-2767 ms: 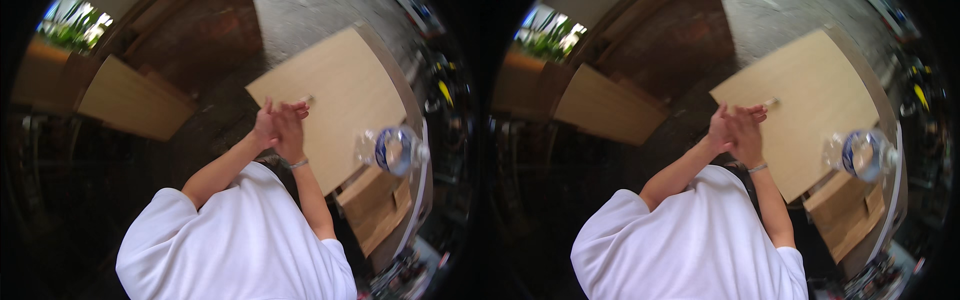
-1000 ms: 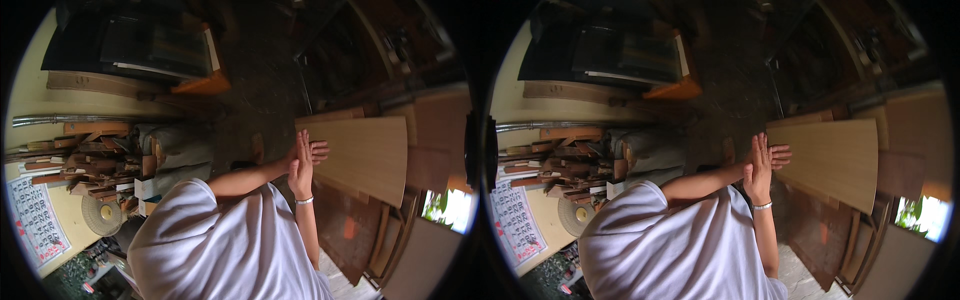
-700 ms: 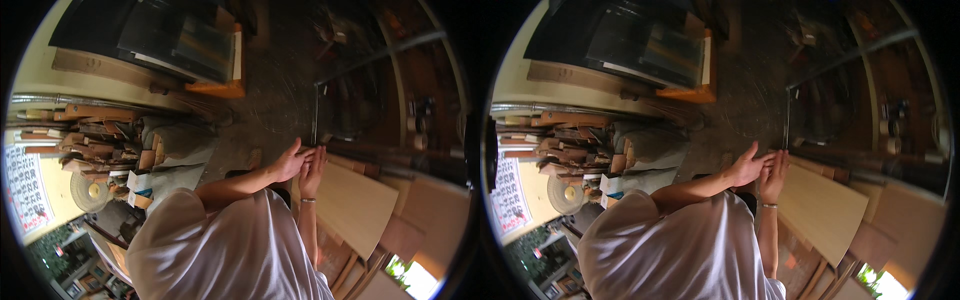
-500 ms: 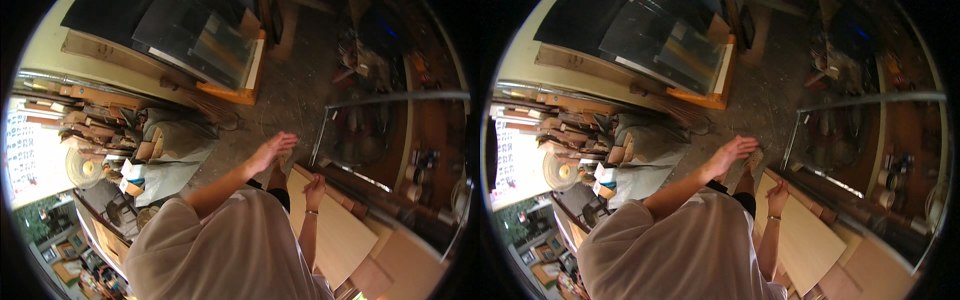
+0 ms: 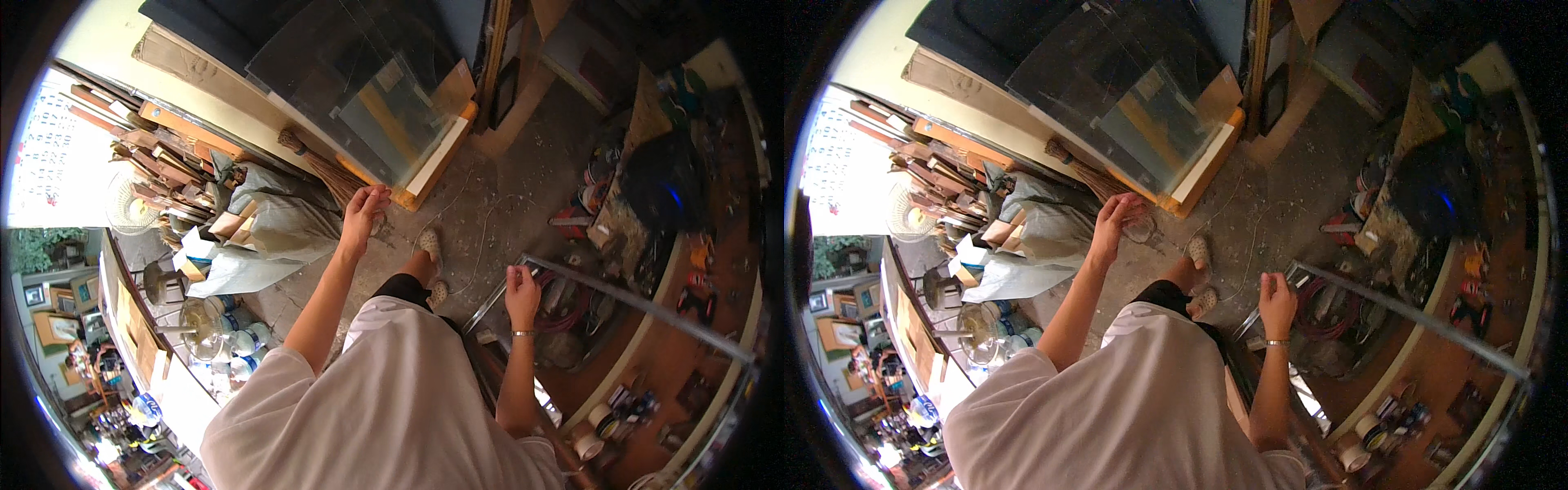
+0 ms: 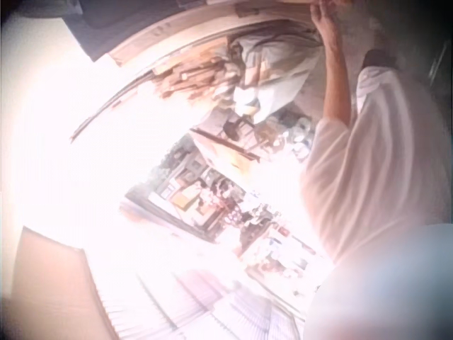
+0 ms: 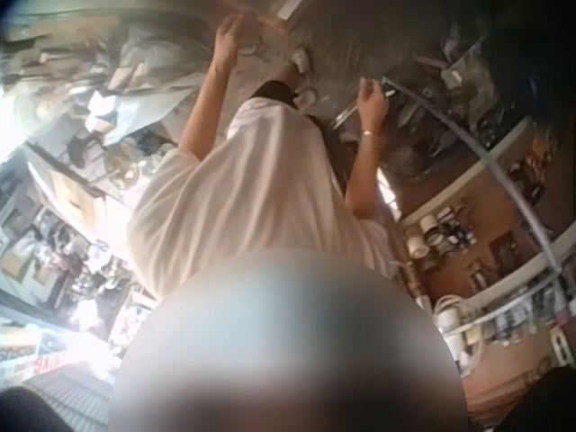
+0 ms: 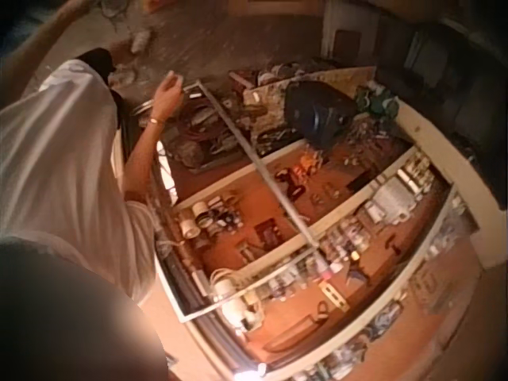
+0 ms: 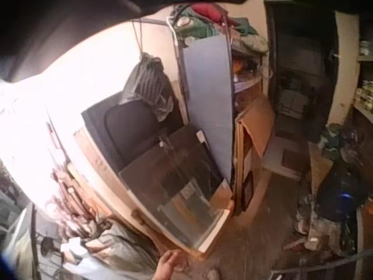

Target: The person pours liquid from a plastic bottle into a small container, then uses a brush to apply the liquid onto a wooden board. They repeatedly dip the brush into the container and spread the liquid across the board's surface.

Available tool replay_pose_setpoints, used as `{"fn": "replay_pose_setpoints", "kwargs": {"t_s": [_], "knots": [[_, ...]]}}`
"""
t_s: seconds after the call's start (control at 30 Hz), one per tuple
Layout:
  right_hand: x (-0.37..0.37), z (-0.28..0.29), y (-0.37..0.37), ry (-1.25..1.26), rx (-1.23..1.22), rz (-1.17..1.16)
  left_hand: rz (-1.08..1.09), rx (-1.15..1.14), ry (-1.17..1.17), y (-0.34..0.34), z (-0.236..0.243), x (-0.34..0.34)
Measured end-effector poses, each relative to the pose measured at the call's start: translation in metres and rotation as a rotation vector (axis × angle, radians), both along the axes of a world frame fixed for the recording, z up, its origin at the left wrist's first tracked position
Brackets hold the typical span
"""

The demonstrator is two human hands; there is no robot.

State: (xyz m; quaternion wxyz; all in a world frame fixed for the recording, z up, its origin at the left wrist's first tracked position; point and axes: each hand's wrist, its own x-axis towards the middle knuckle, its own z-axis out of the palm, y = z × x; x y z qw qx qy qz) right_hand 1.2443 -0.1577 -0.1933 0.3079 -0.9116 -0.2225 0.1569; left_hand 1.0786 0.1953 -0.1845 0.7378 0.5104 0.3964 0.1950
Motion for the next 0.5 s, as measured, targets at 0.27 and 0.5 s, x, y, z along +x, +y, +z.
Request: {"fn": "replay_pose_setpoints", "kwargs": {"t_s": [0.27, 0.5], "knots": [[0.104, 0.012, 0.077, 0.086, 0.046, 0.221, 0.17, 0.541, 0.053, 0.085, 0.042, 0.105], [0.178, 0.034, 0.139, 0.025, 0.059, 0.449, 0.439, 1.343, 0.211, 0.217, 0.154, 0.18]]}}
